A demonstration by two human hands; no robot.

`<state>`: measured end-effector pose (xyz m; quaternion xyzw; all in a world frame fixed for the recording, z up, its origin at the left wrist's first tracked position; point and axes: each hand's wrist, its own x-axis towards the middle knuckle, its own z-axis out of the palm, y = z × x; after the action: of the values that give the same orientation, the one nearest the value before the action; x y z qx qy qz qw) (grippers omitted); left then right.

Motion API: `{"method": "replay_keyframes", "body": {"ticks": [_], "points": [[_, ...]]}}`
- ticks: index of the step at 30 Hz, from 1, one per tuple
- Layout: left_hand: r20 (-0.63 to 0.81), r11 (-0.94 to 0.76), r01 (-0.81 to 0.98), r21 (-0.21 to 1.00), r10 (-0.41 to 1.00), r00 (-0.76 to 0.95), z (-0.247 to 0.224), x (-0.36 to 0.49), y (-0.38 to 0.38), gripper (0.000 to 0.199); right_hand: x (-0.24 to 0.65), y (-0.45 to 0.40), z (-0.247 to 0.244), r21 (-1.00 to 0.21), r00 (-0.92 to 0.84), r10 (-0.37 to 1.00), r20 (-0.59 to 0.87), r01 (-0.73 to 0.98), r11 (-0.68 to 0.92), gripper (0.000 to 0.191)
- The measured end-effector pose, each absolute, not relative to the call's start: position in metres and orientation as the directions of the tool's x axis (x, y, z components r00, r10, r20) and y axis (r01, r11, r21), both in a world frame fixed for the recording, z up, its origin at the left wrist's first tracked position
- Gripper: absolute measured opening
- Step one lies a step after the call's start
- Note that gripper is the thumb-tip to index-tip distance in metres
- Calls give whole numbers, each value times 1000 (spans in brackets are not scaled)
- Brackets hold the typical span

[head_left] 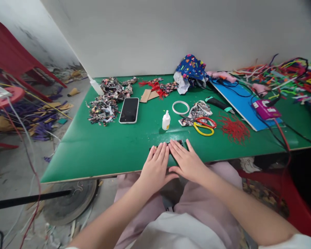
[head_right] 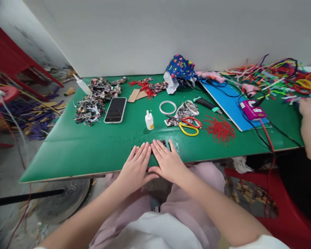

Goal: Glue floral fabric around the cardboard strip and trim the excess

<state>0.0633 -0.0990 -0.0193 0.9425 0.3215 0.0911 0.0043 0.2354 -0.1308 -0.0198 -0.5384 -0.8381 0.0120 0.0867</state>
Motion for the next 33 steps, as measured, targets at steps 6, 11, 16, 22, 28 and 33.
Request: {"method": "replay_keyframes", "body": {"ticks": [6,11,16,22,28,33], "points": [[141,-793,606,61,608,781,-21,63,-98,87,237,-130,-19,-126,-413,901,133,895,428,77],[137,-803,583,126,596,791,-9,60,-88,71,239,-128,-16,-141,-417,899,136,890,434,68],[119,-835,535,129,549,827,-3,53,-74,43,238,-130,-18,-156,-399,903,161,893,423,70],[197,-824,549,142,567,800,-9,53,-65,34,241,-130,-20,-281,-335,924,184,883,376,65],[189,-852,518,67,521,832,-12,53,-63,39,269,-124,-19,-640,15,961,278,749,173,44],[152,-888,460,-15,453,879,-6,55,-61,43,281,-123,-20,-783,231,920,316,611,115,34]]}}
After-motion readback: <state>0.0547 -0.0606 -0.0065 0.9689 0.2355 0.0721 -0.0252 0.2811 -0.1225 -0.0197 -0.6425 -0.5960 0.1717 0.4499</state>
